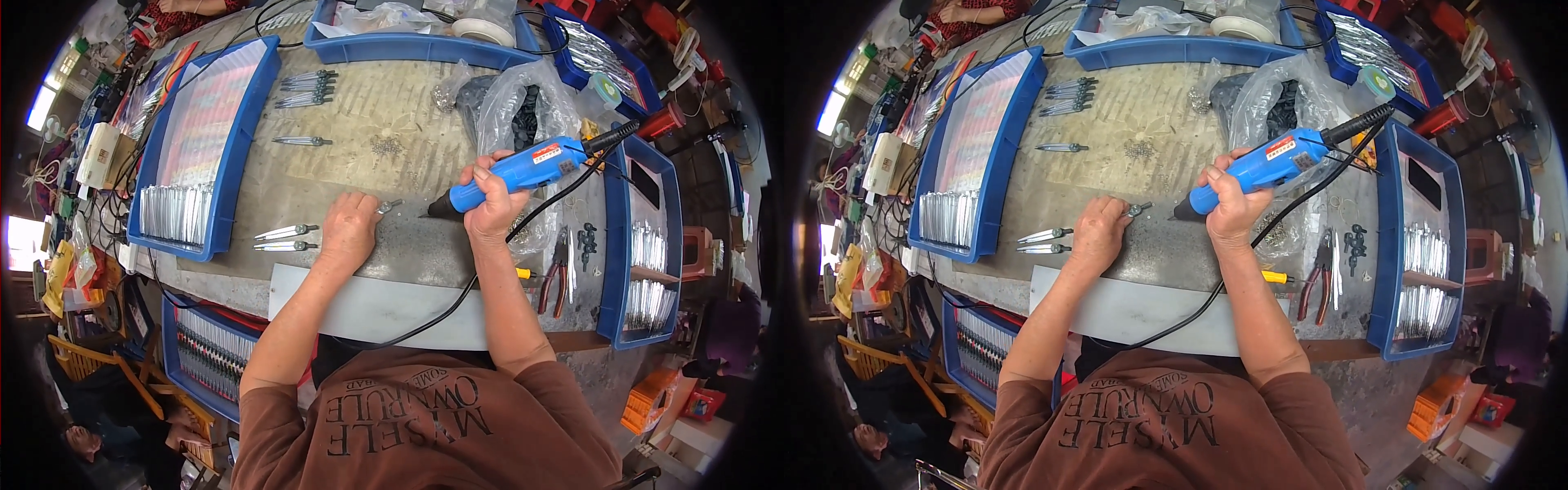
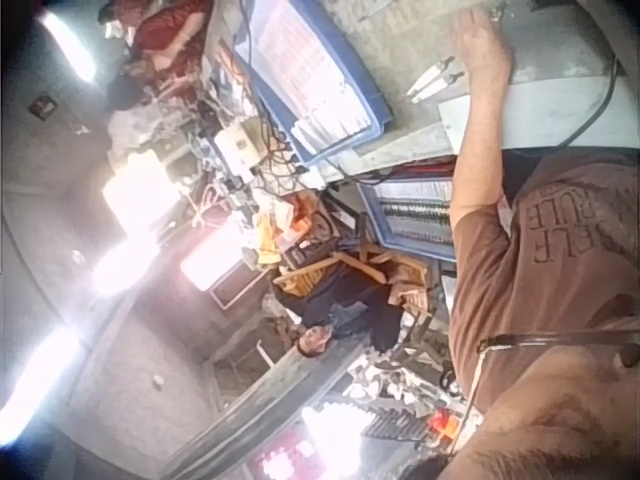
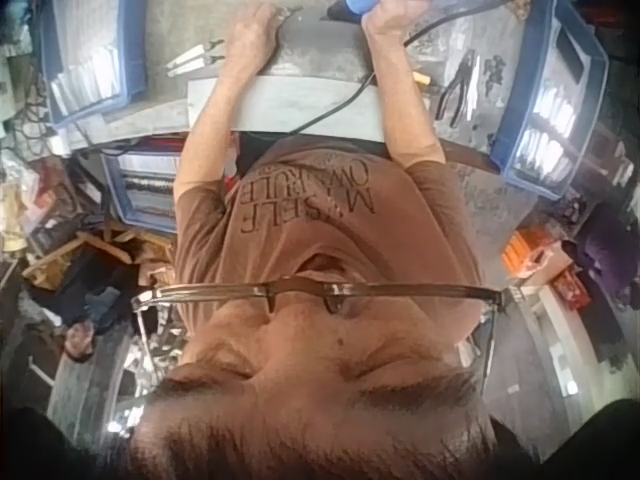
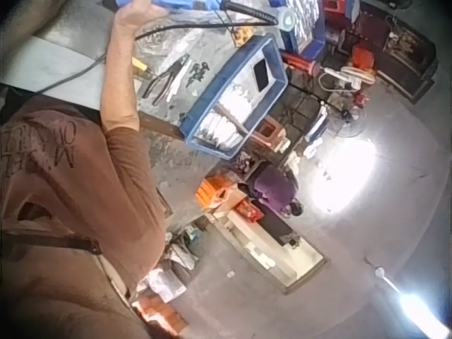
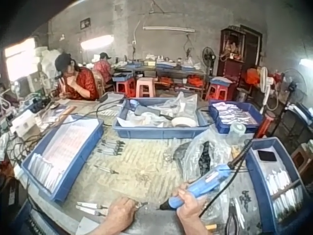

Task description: The person assembles small metal components using an electric screwdriver.

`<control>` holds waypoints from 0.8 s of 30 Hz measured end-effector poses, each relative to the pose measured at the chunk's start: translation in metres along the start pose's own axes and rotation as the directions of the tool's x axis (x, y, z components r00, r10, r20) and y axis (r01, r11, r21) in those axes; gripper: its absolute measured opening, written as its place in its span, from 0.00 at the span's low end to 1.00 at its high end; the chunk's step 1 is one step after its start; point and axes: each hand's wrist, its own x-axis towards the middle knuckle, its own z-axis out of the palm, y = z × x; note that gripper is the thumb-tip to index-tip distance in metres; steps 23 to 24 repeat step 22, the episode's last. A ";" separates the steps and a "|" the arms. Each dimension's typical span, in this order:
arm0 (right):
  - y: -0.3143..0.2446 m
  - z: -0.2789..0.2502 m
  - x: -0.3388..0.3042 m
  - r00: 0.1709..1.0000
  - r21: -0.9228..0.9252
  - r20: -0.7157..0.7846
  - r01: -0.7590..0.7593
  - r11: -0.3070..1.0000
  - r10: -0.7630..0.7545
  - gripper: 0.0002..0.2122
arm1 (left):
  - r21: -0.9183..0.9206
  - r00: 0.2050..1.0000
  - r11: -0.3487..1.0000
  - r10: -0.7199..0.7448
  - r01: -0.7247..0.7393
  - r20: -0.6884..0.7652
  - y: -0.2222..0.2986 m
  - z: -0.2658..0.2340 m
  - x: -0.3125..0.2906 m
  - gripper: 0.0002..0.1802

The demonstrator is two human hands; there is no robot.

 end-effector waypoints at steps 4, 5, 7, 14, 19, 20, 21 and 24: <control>-0.002 0.001 -0.001 1.000 -0.009 0.009 0.001 1.000 -0.001 0.15 | -0.102 0.994 0.989 -0.106 0.106 0.003 0.002 0.000 0.002 0.08; -0.002 0.000 0.000 1.000 -0.010 0.007 0.001 1.000 -0.001 0.15 | -0.125 0.991 0.983 -0.132 0.134 0.018 0.002 0.001 0.004 0.08; 0.000 0.000 0.000 1.000 -0.004 0.017 -0.010 1.000 0.010 0.15 | -0.122 0.989 0.982 -0.145 0.147 0.023 0.004 0.000 0.007 0.08; 0.001 0.003 -0.003 1.000 -0.010 0.028 -0.015 1.000 0.015 0.16 | -0.129 0.980 0.972 -0.196 0.196 0.016 0.004 0.000 0.008 0.08; 0.000 0.003 -0.003 1.000 -0.009 0.017 -0.026 1.000 0.026 0.16 | -0.159 0.983 0.971 -0.181 0.181 0.015 0.003 -0.001 0.008 0.08; 0.001 0.002 -0.003 0.999 -0.010 0.017 -0.027 1.000 0.027 0.16 | -0.164 0.984 0.970 -0.178 0.180 0.028 0.003 -0.001 0.008 0.08; 0.001 0.001 -0.003 0.999 -0.016 0.030 -0.019 1.000 0.020 0.16 | -0.160 0.981 0.968 -0.187 0.192 0.040 0.002 -0.001 0.008 0.08; 0.002 0.001 -0.003 0.999 -0.021 0.045 -0.012 1.000 0.013 0.17 | -0.154 0.979 0.967 -0.198 0.204 0.051 0.001 0.000 0.008 0.07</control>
